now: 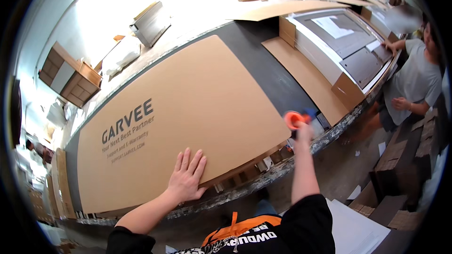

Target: The person seals large cardboard boxes on a packing line using a tape dispenser, moving along the boxes to apply tape to the edges and folds, and then prepares the next box by placing a white foam board inside.

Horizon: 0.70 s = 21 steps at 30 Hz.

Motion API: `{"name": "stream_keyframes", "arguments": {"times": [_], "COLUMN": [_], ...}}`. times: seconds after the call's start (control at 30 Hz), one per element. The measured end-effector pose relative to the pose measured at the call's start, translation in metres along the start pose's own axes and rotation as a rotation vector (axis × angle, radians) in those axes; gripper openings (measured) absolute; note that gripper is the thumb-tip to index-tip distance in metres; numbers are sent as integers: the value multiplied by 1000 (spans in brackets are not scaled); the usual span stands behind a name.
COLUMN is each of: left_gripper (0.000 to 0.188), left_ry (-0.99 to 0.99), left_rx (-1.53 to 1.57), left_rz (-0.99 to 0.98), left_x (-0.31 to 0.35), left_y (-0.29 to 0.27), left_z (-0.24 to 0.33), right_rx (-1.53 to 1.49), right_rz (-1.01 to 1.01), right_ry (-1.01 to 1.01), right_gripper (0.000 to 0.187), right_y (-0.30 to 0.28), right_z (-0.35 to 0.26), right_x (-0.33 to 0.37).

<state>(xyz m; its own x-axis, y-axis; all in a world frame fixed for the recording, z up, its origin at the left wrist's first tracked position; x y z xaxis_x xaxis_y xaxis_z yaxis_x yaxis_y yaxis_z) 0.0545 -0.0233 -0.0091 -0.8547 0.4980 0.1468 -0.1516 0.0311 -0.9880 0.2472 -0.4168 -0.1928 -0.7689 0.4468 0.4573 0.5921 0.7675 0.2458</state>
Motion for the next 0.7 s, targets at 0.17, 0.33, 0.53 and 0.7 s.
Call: {"name": "stream_keyframes", "arguments": {"times": [0.17, 0.33, 0.53, 0.7], "left_gripper": [94, 100, 111, 107], "left_ry": [86, 5, -266, -232], "left_rx": [22, 58, 23, -6], "left_rz": [189, 261, 100, 152], "left_x": [1, 9, 21, 24], "left_y": [8, 8, 12, 16], "left_z": [11, 3, 2, 1], "right_rx": [-98, 1035, 1758, 1846], "right_rz": [-166, -300, -579, -804], "right_ry": [-467, -1241, -818, -750], "right_gripper": [56, 45, 35, 30], "right_y": [-38, 173, 297, 242], "right_z": [-108, -139, -67, -51], "right_x": [162, 332, 344, 346]}}
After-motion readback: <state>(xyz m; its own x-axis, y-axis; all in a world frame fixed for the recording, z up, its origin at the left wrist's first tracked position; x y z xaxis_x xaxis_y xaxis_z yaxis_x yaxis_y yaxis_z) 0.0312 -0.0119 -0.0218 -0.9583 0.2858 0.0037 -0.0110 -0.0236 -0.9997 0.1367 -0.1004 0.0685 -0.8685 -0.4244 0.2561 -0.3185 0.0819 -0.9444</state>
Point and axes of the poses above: each hand's wrist, its own x-axis away from the middle knuckle, its own y-axis out of the palm, z = x × y, the point moved 6 cm from there along -x, towards the middle knuckle, and after that the axes turned 7 degrees about y, right-handed, at the moved point
